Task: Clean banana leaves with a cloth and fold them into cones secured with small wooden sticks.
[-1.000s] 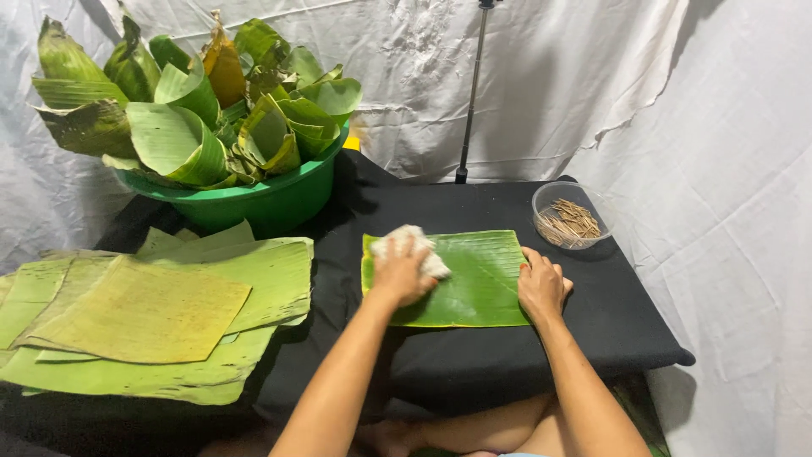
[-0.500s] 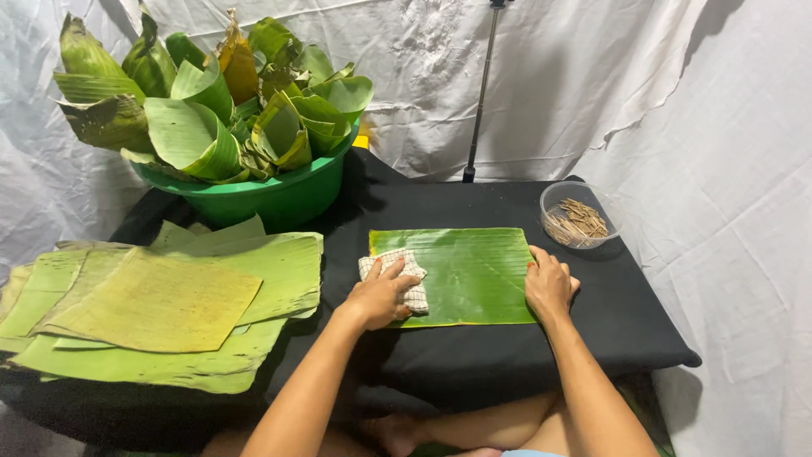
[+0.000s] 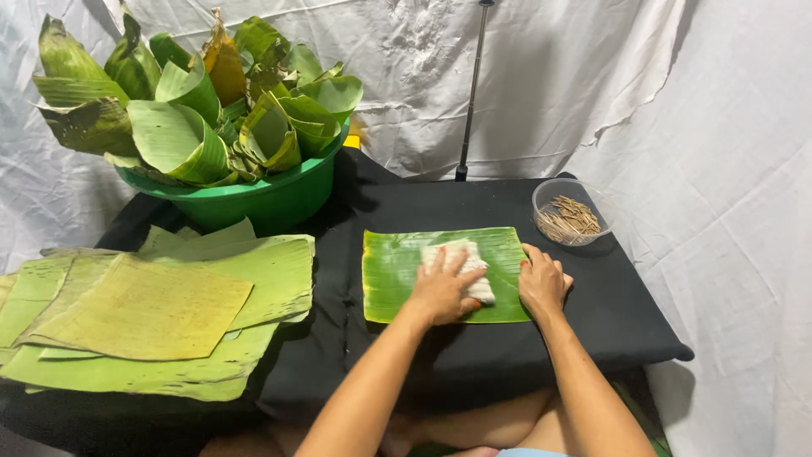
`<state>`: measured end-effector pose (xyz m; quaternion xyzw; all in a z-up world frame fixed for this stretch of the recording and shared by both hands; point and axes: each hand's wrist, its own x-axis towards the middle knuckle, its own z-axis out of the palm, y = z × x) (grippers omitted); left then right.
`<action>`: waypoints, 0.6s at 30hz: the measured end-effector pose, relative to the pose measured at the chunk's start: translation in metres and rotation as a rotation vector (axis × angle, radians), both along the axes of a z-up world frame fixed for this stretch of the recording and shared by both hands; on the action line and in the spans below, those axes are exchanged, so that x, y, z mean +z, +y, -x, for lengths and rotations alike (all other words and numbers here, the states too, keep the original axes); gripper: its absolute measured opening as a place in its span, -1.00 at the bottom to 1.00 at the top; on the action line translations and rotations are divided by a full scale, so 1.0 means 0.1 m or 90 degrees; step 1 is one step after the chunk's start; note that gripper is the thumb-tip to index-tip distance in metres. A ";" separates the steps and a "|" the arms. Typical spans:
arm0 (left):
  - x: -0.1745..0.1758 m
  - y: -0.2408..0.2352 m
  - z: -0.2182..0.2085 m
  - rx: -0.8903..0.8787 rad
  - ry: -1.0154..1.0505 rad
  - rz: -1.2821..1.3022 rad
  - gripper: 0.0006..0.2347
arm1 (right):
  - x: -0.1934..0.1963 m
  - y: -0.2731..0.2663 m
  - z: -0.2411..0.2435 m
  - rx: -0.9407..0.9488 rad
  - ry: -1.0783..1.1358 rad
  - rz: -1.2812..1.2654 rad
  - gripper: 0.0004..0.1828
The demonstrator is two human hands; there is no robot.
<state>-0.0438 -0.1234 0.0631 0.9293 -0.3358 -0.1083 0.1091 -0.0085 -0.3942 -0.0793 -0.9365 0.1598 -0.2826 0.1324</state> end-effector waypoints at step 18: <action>-0.06 -0.29 -0.21 0.040 -0.063 0.001 -0.48 | 0.11 0.08 0.07 0.008 0.015 -0.046 -0.65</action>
